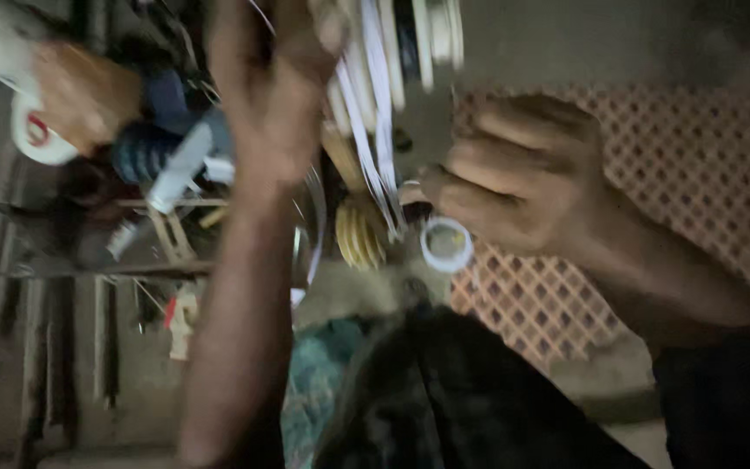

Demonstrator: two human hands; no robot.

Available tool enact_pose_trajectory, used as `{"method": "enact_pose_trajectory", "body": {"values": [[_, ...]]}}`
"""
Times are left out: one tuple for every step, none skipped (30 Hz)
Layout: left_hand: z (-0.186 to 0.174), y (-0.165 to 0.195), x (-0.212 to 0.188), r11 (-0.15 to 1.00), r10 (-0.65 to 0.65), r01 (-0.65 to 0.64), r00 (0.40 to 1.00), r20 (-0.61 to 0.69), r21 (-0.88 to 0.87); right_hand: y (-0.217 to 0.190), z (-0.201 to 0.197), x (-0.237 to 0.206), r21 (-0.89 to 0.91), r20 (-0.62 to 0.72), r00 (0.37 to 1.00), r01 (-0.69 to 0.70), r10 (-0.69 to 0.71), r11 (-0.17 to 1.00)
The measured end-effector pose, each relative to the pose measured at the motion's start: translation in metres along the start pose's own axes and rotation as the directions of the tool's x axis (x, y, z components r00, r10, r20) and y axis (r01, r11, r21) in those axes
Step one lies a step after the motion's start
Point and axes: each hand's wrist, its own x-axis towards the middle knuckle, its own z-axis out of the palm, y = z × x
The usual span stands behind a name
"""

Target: The person winds white plastic cord onto a wooden spool assembly mounted on a workshop machine, guiding the cord by hand and untangling loops as they turn the reel. They then lift the wooden disc assembly off the machine and handle it while the wound cord stays attached.

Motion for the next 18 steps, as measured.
{"method": "enact_pose_trajectory", "body": {"values": [[0.004,0.004,0.004,1.000,-0.002,0.001,1.000,0.013,0.011,0.007,-0.003,0.011,0.023,-0.009,1.000,-0.009,0.009,1.000],[0.007,0.007,0.008,1.000,-0.005,0.005,1.000,0.024,0.021,0.016,0.000,0.021,-0.030,-0.087,0.996,0.022,-0.024,0.999],[0.008,0.010,0.014,0.998,-0.003,0.001,0.999,0.038,0.058,0.027,0.006,0.031,-0.081,-0.163,0.985,0.048,-0.061,0.996],[0.010,0.013,0.017,0.999,-0.009,0.006,0.999,0.045,0.047,0.038,0.008,0.038,-0.130,-0.234,0.967,0.068,-0.097,0.989],[0.010,0.015,0.021,0.999,-0.014,0.012,0.999,0.052,0.036,0.050,0.009,0.042,-0.093,-0.242,0.964,0.092,-0.113,0.991],[0.012,0.018,0.021,0.999,-0.026,0.028,0.998,0.055,-0.022,0.061,0.007,0.046,-0.054,-0.248,0.961,0.115,-0.125,0.992],[0.012,0.020,0.021,0.998,-0.040,0.042,0.998,0.054,-0.038,0.068,0.007,0.049,-0.013,-0.252,0.958,0.135,-0.134,0.991],[0.013,0.023,0.020,0.997,-0.053,0.056,0.997,0.054,-0.054,0.075,0.006,0.053,-0.017,-0.241,0.960,0.141,-0.141,0.990],[0.013,0.026,0.018,0.997,-0.069,0.071,0.996,0.047,-0.027,0.081,0.005,0.057,-0.017,-0.229,0.963,0.144,-0.144,0.989],[0.013,0.028,0.017,0.996,-0.087,0.088,0.995,0.040,-0.002,0.084,0.004,0.062,-0.016,-0.215,0.966,0.145,-0.145,0.989],[0.013,0.029,0.017,0.997,-0.081,0.080,0.996,0.037,0.018,0.086,0.003,0.067,-0.015,-0.217,0.964,0.152,-0.151,0.988],[0.014,0.031,0.017,0.996,-0.079,0.077,0.996,0.033,0.038,0.089,0.000,0.073,-0.011,-0.218,0.964,0.157,-0.156,0.987],[0.013,0.032,0.016,0.996,-0.071,0.069,0.997,0.034,0.060,0.090,0.000,0.078,-0.006,-0.217,0.963,0.160,-0.158,0.987],[0.012,0.033,0.016,0.995,-0.064,0.061,0.997,0.034,0.082,0.091,-0.003,0.081,0.015,-0.233,0.956,0.187,-0.179,0.982],[0.012,0.034,0.016,0.993,-0.055,0.051,0.998,0.035,0.110,0.092,-0.004,0.083,0.041,-0.249,0.948,0.213,-0.196,0.976],[0.011,0.034,0.015,0.990,-0.054,0.049,0.998,0.037,0.132,0.091,-0.004,0.083,0.067,-0.265,0.941,0.238,-0.212,0.969],[0.010,0.033,0.016,0.987,-0.053,0.046,0.998,0.039,0.155,0.093,-0.003,0.083,0.027,-0.271,0.938,0.231,-0.216,0.973],[0.009,0.033,0.015,0.983,-0.062,0.054,0.997,0.041,0.176,0.094,0.000,0.080,-0.010,-0.278,0.936,0.222,-0.216,0.975]]}}
